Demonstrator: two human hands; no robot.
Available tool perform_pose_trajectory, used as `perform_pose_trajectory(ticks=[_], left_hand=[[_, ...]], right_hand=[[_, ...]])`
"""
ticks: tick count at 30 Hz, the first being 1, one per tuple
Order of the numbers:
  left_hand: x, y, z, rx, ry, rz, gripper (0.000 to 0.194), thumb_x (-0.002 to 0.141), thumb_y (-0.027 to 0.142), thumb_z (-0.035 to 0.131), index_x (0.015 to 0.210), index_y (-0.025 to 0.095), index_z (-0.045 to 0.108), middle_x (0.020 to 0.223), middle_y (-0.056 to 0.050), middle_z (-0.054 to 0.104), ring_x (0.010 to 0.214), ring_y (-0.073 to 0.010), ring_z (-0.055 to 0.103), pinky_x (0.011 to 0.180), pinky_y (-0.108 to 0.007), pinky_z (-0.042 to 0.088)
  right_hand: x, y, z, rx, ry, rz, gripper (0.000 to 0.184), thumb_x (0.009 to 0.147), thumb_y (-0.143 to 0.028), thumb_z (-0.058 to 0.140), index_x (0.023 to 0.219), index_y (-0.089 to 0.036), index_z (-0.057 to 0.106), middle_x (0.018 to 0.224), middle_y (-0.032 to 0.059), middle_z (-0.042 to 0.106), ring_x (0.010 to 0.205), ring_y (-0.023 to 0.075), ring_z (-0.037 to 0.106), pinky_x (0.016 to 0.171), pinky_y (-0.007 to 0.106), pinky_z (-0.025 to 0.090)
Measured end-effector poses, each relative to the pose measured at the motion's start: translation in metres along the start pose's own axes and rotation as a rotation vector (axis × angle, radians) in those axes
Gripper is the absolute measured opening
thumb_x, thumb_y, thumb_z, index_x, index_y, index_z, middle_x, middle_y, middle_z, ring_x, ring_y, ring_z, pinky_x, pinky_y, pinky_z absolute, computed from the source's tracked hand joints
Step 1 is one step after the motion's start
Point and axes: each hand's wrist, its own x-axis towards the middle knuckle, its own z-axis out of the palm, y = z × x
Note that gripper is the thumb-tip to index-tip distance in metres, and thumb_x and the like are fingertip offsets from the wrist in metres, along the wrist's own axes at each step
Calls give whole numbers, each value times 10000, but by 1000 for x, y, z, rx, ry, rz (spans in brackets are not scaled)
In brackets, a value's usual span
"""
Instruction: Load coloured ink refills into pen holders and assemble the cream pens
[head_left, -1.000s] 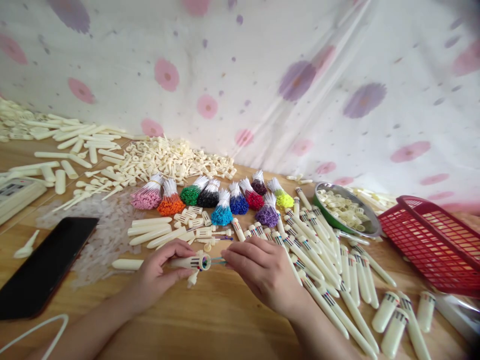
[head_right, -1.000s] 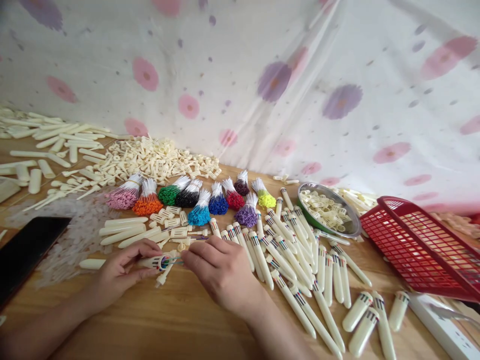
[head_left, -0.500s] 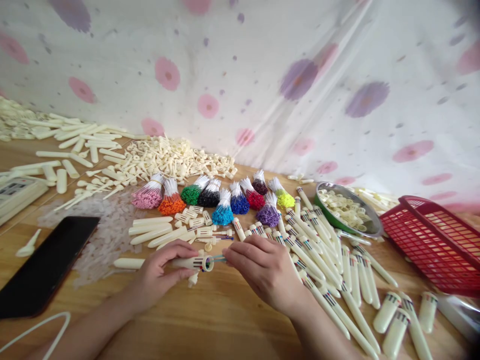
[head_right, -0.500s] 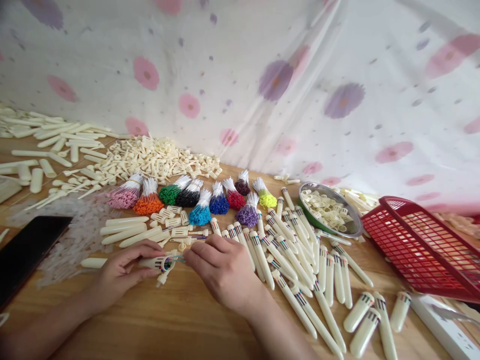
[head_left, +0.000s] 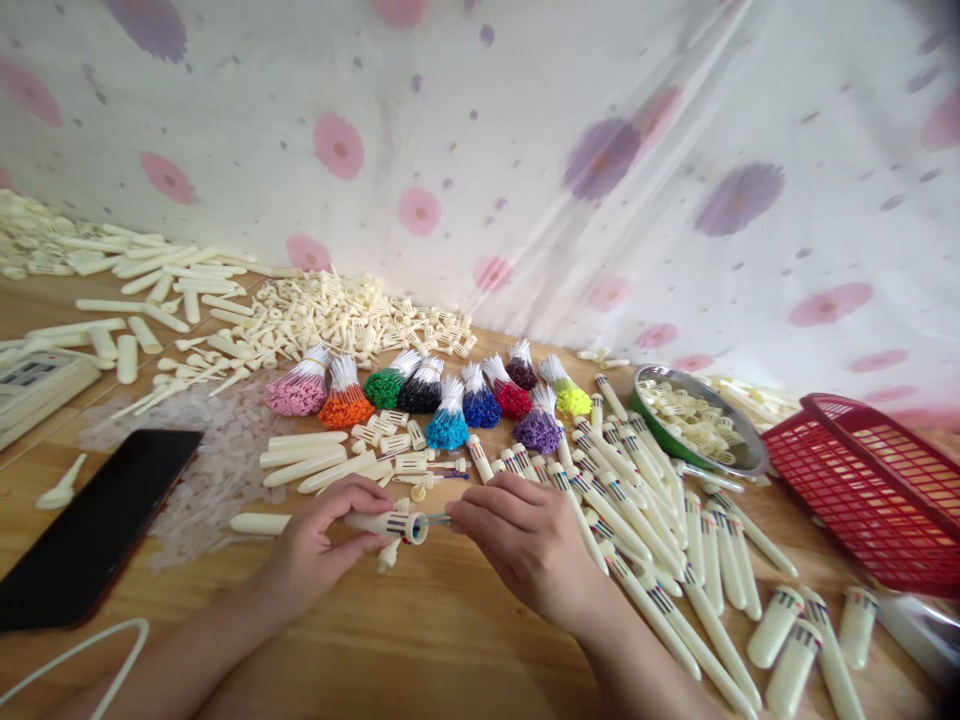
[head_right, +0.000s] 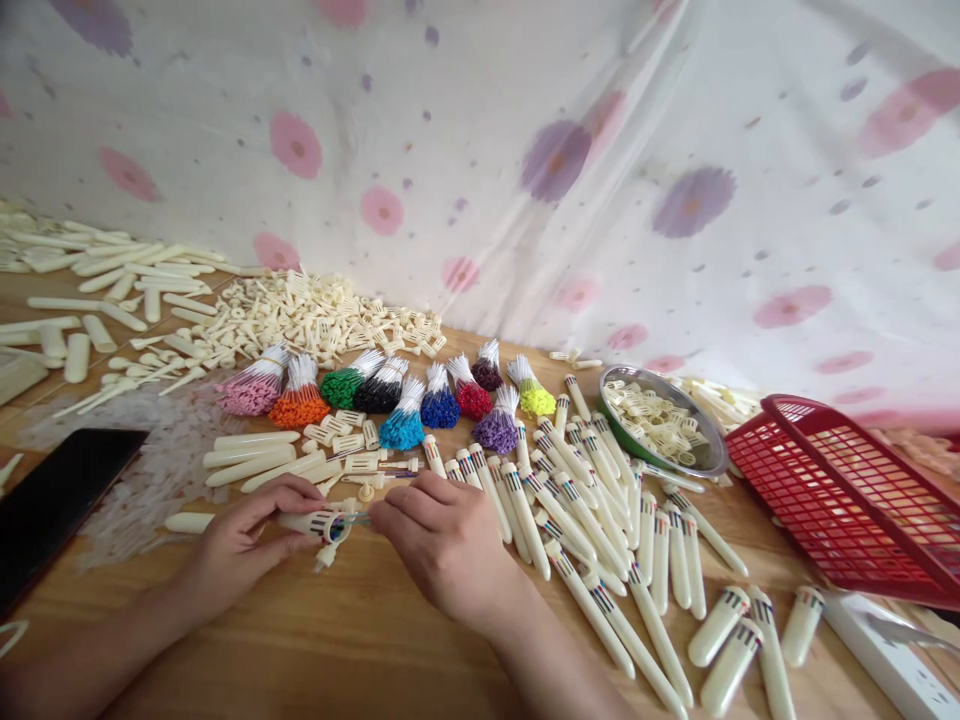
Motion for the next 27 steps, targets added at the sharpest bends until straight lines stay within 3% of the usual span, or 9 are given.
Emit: perform_pose_trajectory(ticks=[13,20,23,27], left_hand=[[0,11,-3,232,86,211,169,747,73,557,801,228,601,820,-7,635,773,-150,627,712,-271,502],[1,13,-3,262,131,198,127,756,100,535,742,223,564,786,-10,625,744,-152,618,684,-277,497],[0,10,-4,265,141,196,156,737,71,530,754,224,555,800,-7,618,758,-152,612,690,-272,493],[0,5,-5,299,182,159,150,733,75,526,766,221,531,815,-9,601,768,-156,603,687,-272,498]], right_hand=[[1,-6,9,26,51,-72,157,872,-115,509,993,-120,607,823,57,663,711,144,538,596,258,418],[2,1,0,-9,22,-58,155,876,-144,515,992,-135,617,859,55,669,748,145,570,629,252,443],[2,7,-4,44,-101,99,143,885,-176,503,961,-167,624,862,45,661,763,137,595,654,238,453],[2,8,8,-24,-519,355,101,861,-175,532,856,-180,633,845,26,643,697,129,625,591,211,435]])
